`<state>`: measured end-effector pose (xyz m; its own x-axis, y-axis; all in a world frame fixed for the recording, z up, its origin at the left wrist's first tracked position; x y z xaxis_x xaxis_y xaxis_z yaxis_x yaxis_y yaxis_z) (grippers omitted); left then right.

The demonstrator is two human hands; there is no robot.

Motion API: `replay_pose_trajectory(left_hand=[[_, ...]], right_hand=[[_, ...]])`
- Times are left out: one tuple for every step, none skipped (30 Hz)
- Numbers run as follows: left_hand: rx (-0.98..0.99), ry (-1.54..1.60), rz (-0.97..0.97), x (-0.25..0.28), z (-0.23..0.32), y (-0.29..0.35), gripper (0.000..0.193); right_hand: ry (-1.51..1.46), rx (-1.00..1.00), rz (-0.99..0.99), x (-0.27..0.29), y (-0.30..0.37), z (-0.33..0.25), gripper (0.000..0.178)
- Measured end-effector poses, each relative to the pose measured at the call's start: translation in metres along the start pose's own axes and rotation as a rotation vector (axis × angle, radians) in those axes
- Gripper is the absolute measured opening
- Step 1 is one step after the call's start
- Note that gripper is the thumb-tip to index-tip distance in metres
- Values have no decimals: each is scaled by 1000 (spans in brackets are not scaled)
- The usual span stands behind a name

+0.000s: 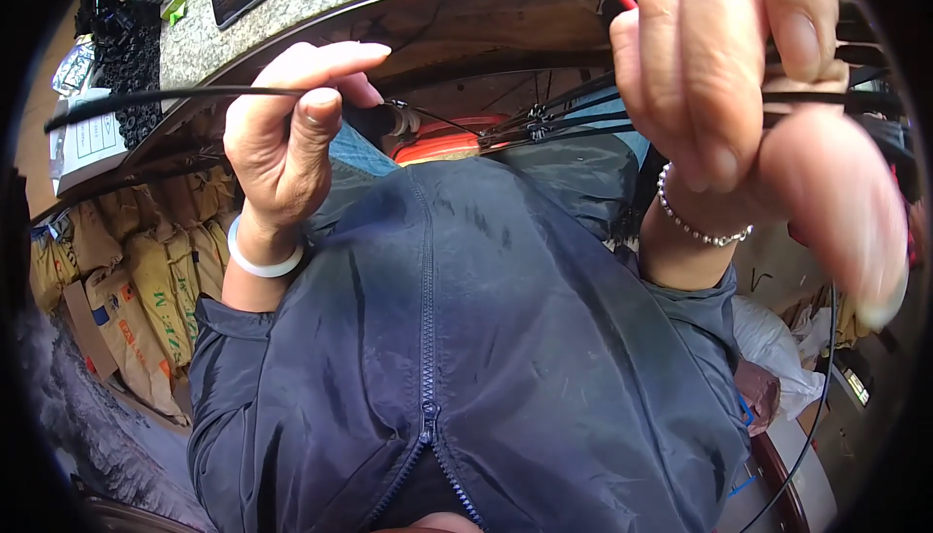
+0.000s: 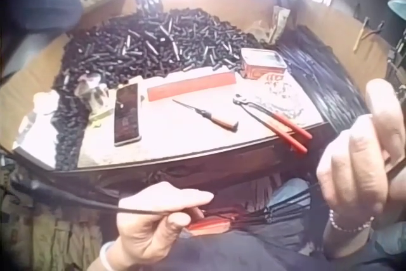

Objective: Assembling and tightening metal fittings onto cables using pliers at a workbench.

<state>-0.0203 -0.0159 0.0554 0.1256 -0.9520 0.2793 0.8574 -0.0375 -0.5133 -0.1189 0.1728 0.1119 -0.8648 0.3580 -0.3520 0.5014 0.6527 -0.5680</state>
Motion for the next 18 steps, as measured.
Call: replay_pose_trajectory(left_hand=[[-4,-3,1,0,3,0,21],[45,32,8,0,1,-3,22],[91,67,14,-1,1,-5,24],[111,65,-21,-1,5,-6,27],[102,81,-8,0,11,-11,27],[93,98,9,1,13,-12,27],[99,93,2,3,14,-14,27],[87,118,6,3,19,-21,25],[58,104,-6,2,22,-25,24],[30,89,-18,2,25,-28,24],[28,64,-12,0,28,-30,23],[12,58,-9,-1,29,-31,22],[12,60,-11,-3,30,-32,22],[13,67,-14,-6,31,-34,21],[-20,19,-22,-7,34,-37,21],[9,-12,-32,-8,34,-38,23],[13,-16,-33,-9,35,-38,23],[19,-21,-34,-11,34,-39,24]], right_hand=[[-56,-49,-31,-2,-1,2,58],[-101,-94,-63,-3,-3,2,60],[-143,-138,-95,-5,-6,2,61],[-173,-137,-160,-13,-9,3,58],[-242,-160,-170,-17,-14,6,56],[-311,-189,-182,-18,-16,13,53],[-376,-187,-258,-15,-15,18,46],[-402,-195,-229,-13,-17,18,42],[-338,-201,-100,-15,-16,16,41],[-277,-203,30,-17,-14,13,40],[-176,-179,73,-19,-13,13,41],[-77,-153,117,-21,-15,14,41],[-3,-133,144,-28,-19,10,39],[32,-111,87,-27,-19,11,34],[11,-135,37,-27,-19,9,34],[-9,-161,-12,-27,-19,8,34],[93,-132,17,-29,-21,8,36],[130,-154,12,-28,-22,9,42]])
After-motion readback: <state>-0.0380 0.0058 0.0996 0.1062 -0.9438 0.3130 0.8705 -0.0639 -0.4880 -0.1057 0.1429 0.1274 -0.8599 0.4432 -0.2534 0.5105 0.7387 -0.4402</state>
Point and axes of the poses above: each hand's wrist, its own y-axis away from the middle knuckle, its own x-axis out of the back of the hand, z = x × y, the point moved 6 cm from there along -y, towards the middle knuckle, and after that the axes turned 1 degree about -y, right-handed, at the moved point
